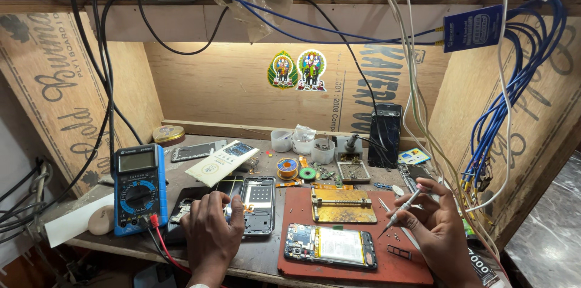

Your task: The person repairs a smartphone at a workbench. They handle the opened phone, lift and reposition the frame and battery, manipulate small internal components with tweezers, and use a screwdriver on parts while other phone housings and a multimeter sit on the bench.

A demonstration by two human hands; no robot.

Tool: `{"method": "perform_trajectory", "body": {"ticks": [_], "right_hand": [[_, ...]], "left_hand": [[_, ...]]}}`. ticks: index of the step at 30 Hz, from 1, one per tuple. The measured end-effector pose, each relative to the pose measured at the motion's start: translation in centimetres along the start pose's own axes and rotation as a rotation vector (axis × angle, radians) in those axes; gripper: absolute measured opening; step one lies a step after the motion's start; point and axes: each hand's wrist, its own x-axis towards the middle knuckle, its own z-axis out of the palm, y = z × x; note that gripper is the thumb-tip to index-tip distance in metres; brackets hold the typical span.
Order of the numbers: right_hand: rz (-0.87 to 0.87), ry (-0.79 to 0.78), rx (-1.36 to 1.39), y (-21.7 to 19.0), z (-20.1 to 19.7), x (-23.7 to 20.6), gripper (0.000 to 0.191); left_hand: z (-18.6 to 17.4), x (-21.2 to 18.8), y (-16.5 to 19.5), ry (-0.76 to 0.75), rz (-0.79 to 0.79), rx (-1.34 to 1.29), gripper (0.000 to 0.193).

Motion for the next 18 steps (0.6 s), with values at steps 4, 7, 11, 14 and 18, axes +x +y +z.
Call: {"method": "perform_trajectory", "body": {"ticks": [4,7,11,14,18], "right_hand": [[0.061,-0.071,0.055,0.32,-0.29,0.27,0.068],[0.049,-0.084,0.045,0.47,-0.39,0.24,0.067],[0.016,-0.075,-0.004,0.44,-0.30,0.10,0.067],[0.027,-0.050,-0.005,0.27,-0.23,0.01,0.066],[0.018,-0.039,0.005,-0.01,-0.21,-0.01,0.063]], "left_hand": [[-0.01,-0.04,0.04,-0.004,-0.002,-0.006,0.043],[0.10,-0.09,0.07,0.001,-0.001,-0.009,0.043],[0.14,-0.09,0.01,-0.002,-0.001,-0.004,0.044],[0.19,-0.18,0.11,0.003,0.000,-0.003,0.045],[0.20,-0.13,0.23,-0.003,-0.006,-0.009,0.045]]}}
